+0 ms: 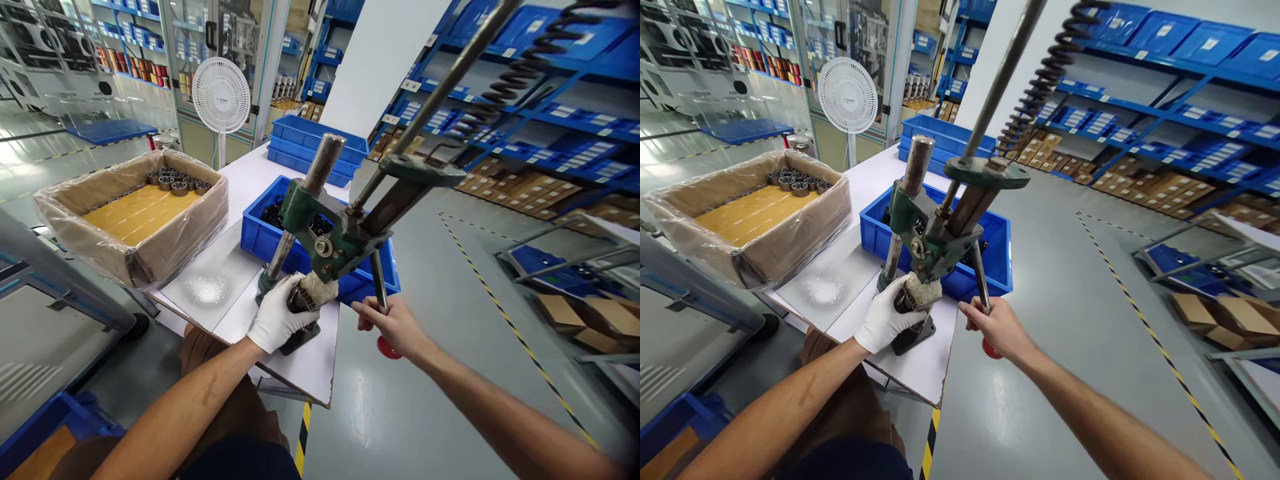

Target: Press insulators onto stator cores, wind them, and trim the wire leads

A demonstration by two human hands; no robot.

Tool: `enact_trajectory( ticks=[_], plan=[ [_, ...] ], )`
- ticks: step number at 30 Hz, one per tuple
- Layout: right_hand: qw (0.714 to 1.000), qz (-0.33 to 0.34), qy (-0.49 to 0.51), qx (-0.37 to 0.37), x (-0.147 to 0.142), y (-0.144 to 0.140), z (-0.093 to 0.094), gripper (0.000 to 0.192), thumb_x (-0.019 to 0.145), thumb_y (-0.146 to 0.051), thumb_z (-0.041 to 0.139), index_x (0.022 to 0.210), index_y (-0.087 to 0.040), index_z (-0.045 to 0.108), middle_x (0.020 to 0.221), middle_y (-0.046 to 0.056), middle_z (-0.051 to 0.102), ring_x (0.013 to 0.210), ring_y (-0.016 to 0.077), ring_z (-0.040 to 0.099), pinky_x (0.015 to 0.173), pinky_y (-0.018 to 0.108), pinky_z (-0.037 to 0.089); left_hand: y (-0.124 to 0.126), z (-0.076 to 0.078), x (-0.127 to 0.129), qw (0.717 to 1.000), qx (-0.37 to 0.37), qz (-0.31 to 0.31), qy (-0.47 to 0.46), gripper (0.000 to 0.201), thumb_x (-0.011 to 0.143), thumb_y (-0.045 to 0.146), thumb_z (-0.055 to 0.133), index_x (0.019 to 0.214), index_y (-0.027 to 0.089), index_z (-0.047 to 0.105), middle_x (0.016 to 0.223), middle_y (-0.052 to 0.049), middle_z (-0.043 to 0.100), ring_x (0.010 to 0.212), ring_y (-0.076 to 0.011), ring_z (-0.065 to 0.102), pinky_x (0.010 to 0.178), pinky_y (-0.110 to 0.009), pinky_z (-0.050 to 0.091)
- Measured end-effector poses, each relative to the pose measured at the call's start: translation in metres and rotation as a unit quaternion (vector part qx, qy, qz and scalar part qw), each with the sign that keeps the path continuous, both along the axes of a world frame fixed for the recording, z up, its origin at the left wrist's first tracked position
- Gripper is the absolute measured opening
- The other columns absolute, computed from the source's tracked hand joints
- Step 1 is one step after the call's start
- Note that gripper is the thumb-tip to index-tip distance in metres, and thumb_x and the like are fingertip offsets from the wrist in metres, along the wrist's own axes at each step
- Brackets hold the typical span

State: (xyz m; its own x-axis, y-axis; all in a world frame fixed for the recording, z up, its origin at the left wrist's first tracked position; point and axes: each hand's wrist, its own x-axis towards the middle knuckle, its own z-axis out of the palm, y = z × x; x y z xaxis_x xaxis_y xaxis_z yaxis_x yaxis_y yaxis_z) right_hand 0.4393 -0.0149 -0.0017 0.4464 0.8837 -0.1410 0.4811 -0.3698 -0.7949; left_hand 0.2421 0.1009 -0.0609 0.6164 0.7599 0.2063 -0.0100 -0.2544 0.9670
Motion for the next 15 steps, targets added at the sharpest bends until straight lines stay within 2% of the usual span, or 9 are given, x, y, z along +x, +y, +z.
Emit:
enact_trajectory(
  ticks=[3, 5, 7, 9, 11, 13, 15],
  plan=[
    [0.992, -0.072, -0.049, 0.096, -0.008, 0.021, -0.032, 0.056, 0.078, -0.065, 0.055, 0.05, -0.018, 0.044, 0.052, 0.004, 0.049, 0.055, 0.0136, 0.047, 0.056, 0.027, 0.042, -0.001, 0.001, 0.0, 1.0, -0.003, 0.003, -0.005, 0.074, 0.066, 0.025, 0.082, 0.134, 0.024, 0.052, 0.128, -0.005, 0.067, 0.118, -0.023, 0.063, 0.105, -0.038, 0.049],
    [0.986, -0.08, -0.057, 0.131, -0.012, 0.034, -0.048, 0.053, 0.077, -0.064, 0.056, 0.053, -0.018, 0.043, 0.053, 0.003, 0.046, 0.055, 0.0126, 0.043, 0.056, 0.026, 0.04, -0.002, 0.002, -0.001, 1.0, -0.001, 0.005, -0.006, 0.072, 0.066, 0.024, 0.082, 0.132, 0.024, 0.053, 0.126, -0.005, 0.067, 0.116, -0.0228, 0.064, 0.104, -0.037, 0.05],
    [0.988, -0.057, -0.045, 0.139, -0.014, 0.037, -0.052, 0.051, 0.075, -0.062, 0.062, 0.055, -0.018, 0.047, 0.054, 0.003, 0.048, 0.055, 0.0126, 0.045, 0.055, 0.026, 0.04, -0.002, 0.004, -0.001, 1.0, 0.007, 0.006, -0.006, 0.071, 0.066, 0.022, 0.081, 0.131, 0.024, 0.054, 0.126, -0.005, 0.068, 0.116, -0.0228, 0.064, 0.103, -0.037, 0.05],
    [0.99, -0.022, -0.019, 0.135, -0.011, 0.031, -0.047, 0.051, 0.074, -0.063, 0.064, 0.057, -0.016, 0.052, 0.055, 0.004, 0.053, 0.054, 0.0144, 0.051, 0.055, 0.027, 0.044, -0.002, 0.007, -0.001, 1.0, 0.017, 0.008, -0.006, 0.07, 0.066, 0.022, 0.081, 0.131, 0.023, 0.055, 0.126, -0.006, 0.067, 0.117, -0.0231, 0.063, 0.104, -0.037, 0.05],
    [0.989, -0.004, 0.004, 0.146, -0.002, 0.025, -0.033, 0.057, 0.077, -0.071, 0.057, 0.06, -0.017, 0.055, 0.056, 0.007, 0.056, 0.054, 0.0172, 0.056, 0.055, 0.029, 0.047, 0.0, 0.009, 0.0, 0.999, 0.033, 0.012, -0.005, 0.066, 0.066, 0.022, 0.082, 0.128, 0.023, 0.058, 0.125, -0.006, 0.067, 0.117, -0.0242, 0.063, 0.105, -0.039, 0.049],
    [0.983, -0.024, 0.007, 0.184, 0.014, 0.026, -0.015, 0.066, 0.081, -0.08, 0.039, 0.063, -0.018, 0.053, 0.058, 0.008, 0.057, 0.052, 0.0184, 0.057, 0.054, 0.031, 0.049, 0.002, 0.011, -0.002, 0.999, 0.051, 0.018, -0.002, 0.061, 0.062, 0.022, 0.083, 0.119, 0.022, 0.063, 0.124, -0.008, 0.067, 0.117, -0.0262, 0.062, 0.106, -0.042, 0.048],
    [0.968, -0.073, -0.018, 0.24, 0.034, 0.039, 0.005, 0.069, 0.084, -0.082, 0.023, 0.066, -0.02, 0.048, 0.058, 0.007, 0.055, 0.051, 0.0171, 0.055, 0.052, 0.031, 0.049, 0.003, 0.014, -0.008, 0.997, 0.068, 0.03, 0.001, 0.054, 0.061, 0.022, 0.084, 0.111, 0.021, 0.066, 0.118, -0.008, 0.068, 0.114, -0.0269, 0.063, 0.105, -0.043, 0.049]
  ],
)
